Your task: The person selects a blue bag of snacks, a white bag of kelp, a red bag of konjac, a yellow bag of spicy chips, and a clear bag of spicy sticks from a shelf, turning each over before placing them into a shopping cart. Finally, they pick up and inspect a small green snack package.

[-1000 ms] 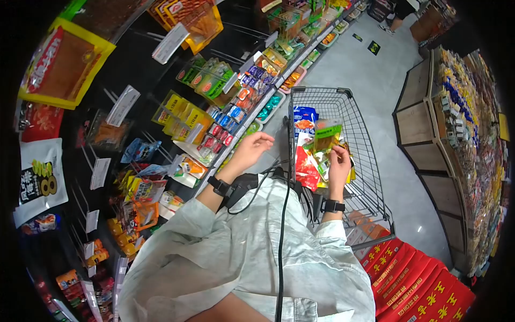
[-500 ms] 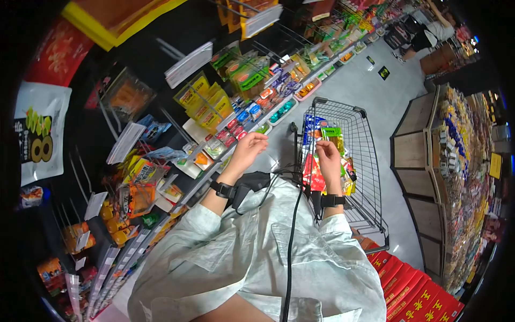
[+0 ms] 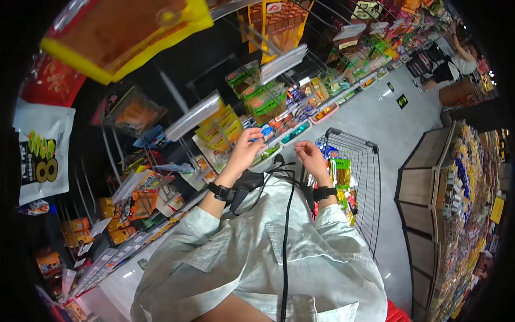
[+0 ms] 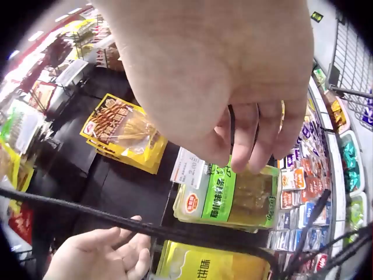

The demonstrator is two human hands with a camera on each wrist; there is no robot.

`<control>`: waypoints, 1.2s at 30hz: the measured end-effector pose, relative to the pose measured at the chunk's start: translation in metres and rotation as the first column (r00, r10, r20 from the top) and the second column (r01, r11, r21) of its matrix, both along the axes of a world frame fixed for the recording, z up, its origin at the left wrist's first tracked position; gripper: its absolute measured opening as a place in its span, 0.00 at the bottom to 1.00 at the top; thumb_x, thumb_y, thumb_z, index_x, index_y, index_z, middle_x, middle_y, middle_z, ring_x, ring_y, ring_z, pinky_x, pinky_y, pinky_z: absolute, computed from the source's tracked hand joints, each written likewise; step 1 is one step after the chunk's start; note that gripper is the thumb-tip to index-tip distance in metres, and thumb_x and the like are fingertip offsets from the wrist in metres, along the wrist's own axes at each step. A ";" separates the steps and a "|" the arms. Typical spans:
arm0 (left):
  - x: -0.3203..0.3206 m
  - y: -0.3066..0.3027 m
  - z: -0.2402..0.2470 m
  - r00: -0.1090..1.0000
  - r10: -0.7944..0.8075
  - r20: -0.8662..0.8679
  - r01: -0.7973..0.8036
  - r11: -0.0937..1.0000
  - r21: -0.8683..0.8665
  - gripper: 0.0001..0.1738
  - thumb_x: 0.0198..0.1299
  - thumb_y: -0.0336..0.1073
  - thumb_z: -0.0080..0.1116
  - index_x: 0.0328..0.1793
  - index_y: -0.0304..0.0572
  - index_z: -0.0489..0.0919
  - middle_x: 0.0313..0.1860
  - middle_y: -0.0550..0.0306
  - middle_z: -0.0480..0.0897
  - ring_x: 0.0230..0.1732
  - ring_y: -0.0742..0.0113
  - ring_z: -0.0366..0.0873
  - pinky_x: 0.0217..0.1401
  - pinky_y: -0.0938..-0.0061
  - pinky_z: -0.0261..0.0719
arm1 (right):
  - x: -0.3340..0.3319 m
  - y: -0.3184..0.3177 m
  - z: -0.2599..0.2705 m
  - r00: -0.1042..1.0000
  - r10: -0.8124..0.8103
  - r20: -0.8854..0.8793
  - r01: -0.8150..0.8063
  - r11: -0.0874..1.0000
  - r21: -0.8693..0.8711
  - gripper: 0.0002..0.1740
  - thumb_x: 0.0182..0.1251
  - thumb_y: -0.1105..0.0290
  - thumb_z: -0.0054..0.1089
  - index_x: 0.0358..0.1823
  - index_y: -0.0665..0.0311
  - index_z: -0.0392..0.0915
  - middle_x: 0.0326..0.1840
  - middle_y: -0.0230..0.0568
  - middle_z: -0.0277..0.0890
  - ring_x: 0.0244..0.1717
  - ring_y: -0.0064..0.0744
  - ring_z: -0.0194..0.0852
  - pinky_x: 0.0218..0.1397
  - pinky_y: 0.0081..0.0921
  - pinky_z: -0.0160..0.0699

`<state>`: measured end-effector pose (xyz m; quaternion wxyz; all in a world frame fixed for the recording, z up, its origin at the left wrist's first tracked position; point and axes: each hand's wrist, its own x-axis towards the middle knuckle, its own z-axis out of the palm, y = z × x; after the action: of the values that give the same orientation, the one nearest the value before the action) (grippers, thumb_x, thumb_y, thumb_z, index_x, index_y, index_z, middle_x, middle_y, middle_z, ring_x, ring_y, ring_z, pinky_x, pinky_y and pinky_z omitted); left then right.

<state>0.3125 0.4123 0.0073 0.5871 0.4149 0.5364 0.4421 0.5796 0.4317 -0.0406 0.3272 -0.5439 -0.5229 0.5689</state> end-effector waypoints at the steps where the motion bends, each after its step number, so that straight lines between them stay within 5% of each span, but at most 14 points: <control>1: 0.004 0.012 0.003 0.999 0.036 -0.011 -0.036 0.999 -0.004 0.24 0.73 0.29 0.55 0.73 0.36 0.68 0.67 0.46 0.76 0.55 0.64 0.83 0.59 0.71 0.81 | 0.005 0.020 -0.006 1.000 0.023 0.017 -0.023 1.000 -0.016 0.10 0.76 0.74 0.59 0.54 0.67 0.81 0.45 0.32 0.84 0.46 0.22 0.80 0.53 0.21 0.78; 7: 0.014 0.081 -0.038 0.938 0.258 -0.232 -0.248 0.966 0.069 0.28 0.72 0.26 0.53 0.77 0.37 0.65 0.74 0.43 0.71 0.59 0.62 0.81 0.59 0.70 0.80 | 0.024 0.129 -0.054 0.984 0.164 0.065 -0.163 0.986 -0.027 0.13 0.74 0.75 0.58 0.56 0.68 0.80 0.47 0.35 0.85 0.47 0.24 0.81 0.54 0.24 0.80; 8: 0.014 0.090 -0.042 0.937 0.285 -0.201 -0.290 0.957 0.002 0.28 0.70 0.28 0.57 0.75 0.38 0.66 0.72 0.34 0.73 0.70 0.46 0.75 0.73 0.62 0.71 | 0.023 0.143 -0.061 0.984 0.172 0.054 -0.172 0.985 -0.012 0.14 0.73 0.75 0.59 0.57 0.68 0.79 0.47 0.35 0.85 0.47 0.25 0.81 0.54 0.25 0.80; 10: 0.014 0.103 -0.062 0.926 0.271 -0.262 -0.288 0.957 -0.026 0.29 0.69 0.30 0.59 0.76 0.38 0.66 0.72 0.36 0.73 0.70 0.48 0.75 0.72 0.62 0.71 | 0.021 0.164 -0.072 0.981 0.191 0.035 -0.191 0.981 0.014 0.15 0.73 0.75 0.59 0.59 0.68 0.78 0.48 0.36 0.85 0.48 0.25 0.81 0.55 0.26 0.80; 14: 0.015 0.115 -0.078 0.872 0.275 -0.406 -0.311 0.950 -0.022 0.28 0.70 0.31 0.59 0.74 0.40 0.68 0.61 0.44 0.78 0.58 0.58 0.77 0.60 0.65 0.75 | 0.015 0.206 -0.088 0.943 0.329 0.052 -0.330 0.944 0.017 0.23 0.75 0.73 0.60 0.69 0.64 0.72 0.55 0.36 0.79 0.50 0.23 0.80 0.52 0.25 0.81; 17: 0.020 0.117 -0.081 0.818 0.333 -0.469 -0.364 0.931 0.027 0.23 0.73 0.28 0.55 0.73 0.42 0.70 0.52 0.50 0.82 0.46 0.67 0.79 0.49 0.68 0.78 | -0.001 0.225 -0.096 0.933 0.346 -0.098 -0.346 0.938 0.023 0.25 0.75 0.76 0.59 0.72 0.61 0.70 0.59 0.34 0.77 0.49 0.21 0.80 0.48 0.24 0.82; 18: 0.019 0.117 -0.081 0.826 0.318 -0.465 -0.373 0.928 -0.029 0.23 0.73 0.28 0.55 0.73 0.42 0.70 0.52 0.50 0.81 0.46 0.67 0.79 0.49 0.68 0.78 | -0.004 0.228 -0.096 0.923 0.371 -0.106 -0.370 0.929 0.031 0.27 0.75 0.79 0.56 0.73 0.58 0.69 0.60 0.31 0.75 0.43 0.17 0.78 0.42 0.21 0.79; 21: 0.016 0.117 -0.078 0.792 0.289 -0.537 -0.347 0.938 -0.006 0.20 0.70 0.27 0.57 0.68 0.40 0.75 0.54 0.47 0.82 0.48 0.60 0.81 0.52 0.66 0.79 | -0.019 0.231 -0.102 0.894 0.320 -0.315 -0.338 0.941 -0.002 0.28 0.72 0.79 0.62 0.72 0.62 0.69 0.59 0.37 0.81 0.44 0.21 0.79 0.46 0.25 0.79; 23: 0.017 0.119 -0.074 0.785 0.328 -0.525 -0.359 0.932 0.046 0.19 0.65 0.27 0.59 0.62 0.36 0.79 0.55 0.37 0.82 0.50 0.50 0.83 0.53 0.60 0.79 | -0.017 0.242 -0.110 0.887 0.437 -0.147 -0.444 0.896 -0.016 0.24 0.73 0.80 0.58 0.70 0.63 0.70 0.52 0.38 0.82 0.43 0.25 0.80 0.48 0.25 0.81; 25: 0.015 0.120 -0.064 0.818 0.245 -0.520 -0.308 0.951 -0.037 0.17 0.65 0.29 0.60 0.61 0.36 0.80 0.54 0.40 0.80 0.49 0.53 0.82 0.54 0.61 0.79 | -0.024 0.239 -0.119 0.897 0.439 0.046 -0.439 0.875 0.204 0.23 0.74 0.78 0.57 0.69 0.65 0.70 0.47 0.39 0.83 0.44 0.28 0.82 0.48 0.27 0.82; 26: 0.017 0.122 -0.062 0.803 0.245 -0.543 -0.313 0.949 -0.034 0.17 0.65 0.29 0.60 0.60 0.37 0.80 0.53 0.41 0.79 0.48 0.53 0.82 0.55 0.61 0.79 | -0.023 0.237 -0.122 0.917 0.392 -0.076 -0.385 0.918 0.099 0.20 0.74 0.75 0.59 0.65 0.67 0.72 0.43 0.42 0.82 0.44 0.32 0.83 0.49 0.29 0.83; 28: 0.020 0.124 -0.060 0.772 0.267 -0.577 -0.337 0.941 -0.015 0.18 0.65 0.29 0.60 0.61 0.41 0.80 0.51 0.46 0.77 0.48 0.55 0.82 0.55 0.61 0.79 | -0.022 0.241 -0.133 0.802 0.255 -0.540 -0.386 0.912 -0.142 0.16 0.76 0.73 0.59 0.62 0.64 0.72 0.44 0.33 0.77 0.37 0.22 0.73 0.43 0.23 0.78; 31: 0.030 0.125 -0.026 0.715 0.198 -0.670 -0.324 0.944 -0.067 0.19 0.67 0.28 0.59 0.63 0.36 0.77 0.56 0.46 0.81 0.53 0.60 0.81 0.56 0.68 0.80 | -0.026 0.247 -0.151 0.848 0.499 -0.179 -0.474 0.865 0.164 0.15 0.80 0.71 0.56 0.64 0.62 0.72 0.50 0.33 0.77 0.37 0.22 0.76 0.44 0.21 0.81; 36: 0.034 0.122 -0.029 0.793 0.207 -0.573 -0.313 0.945 -0.092 0.21 0.68 0.28 0.58 0.67 0.39 0.74 0.57 0.47 0.82 0.51 0.60 0.82 0.55 0.68 0.80 | -0.018 0.229 -0.114 0.858 0.494 -0.141 -0.503 0.863 -0.042 0.13 0.74 0.69 0.62 0.55 0.67 0.81 0.38 0.33 0.79 0.36 0.24 0.76 0.40 0.26 0.78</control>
<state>0.3466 0.5348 -0.0215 0.3742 0.3917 0.7738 0.3281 0.5618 0.6603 -0.1543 0.1796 -0.3655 -0.6017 0.6871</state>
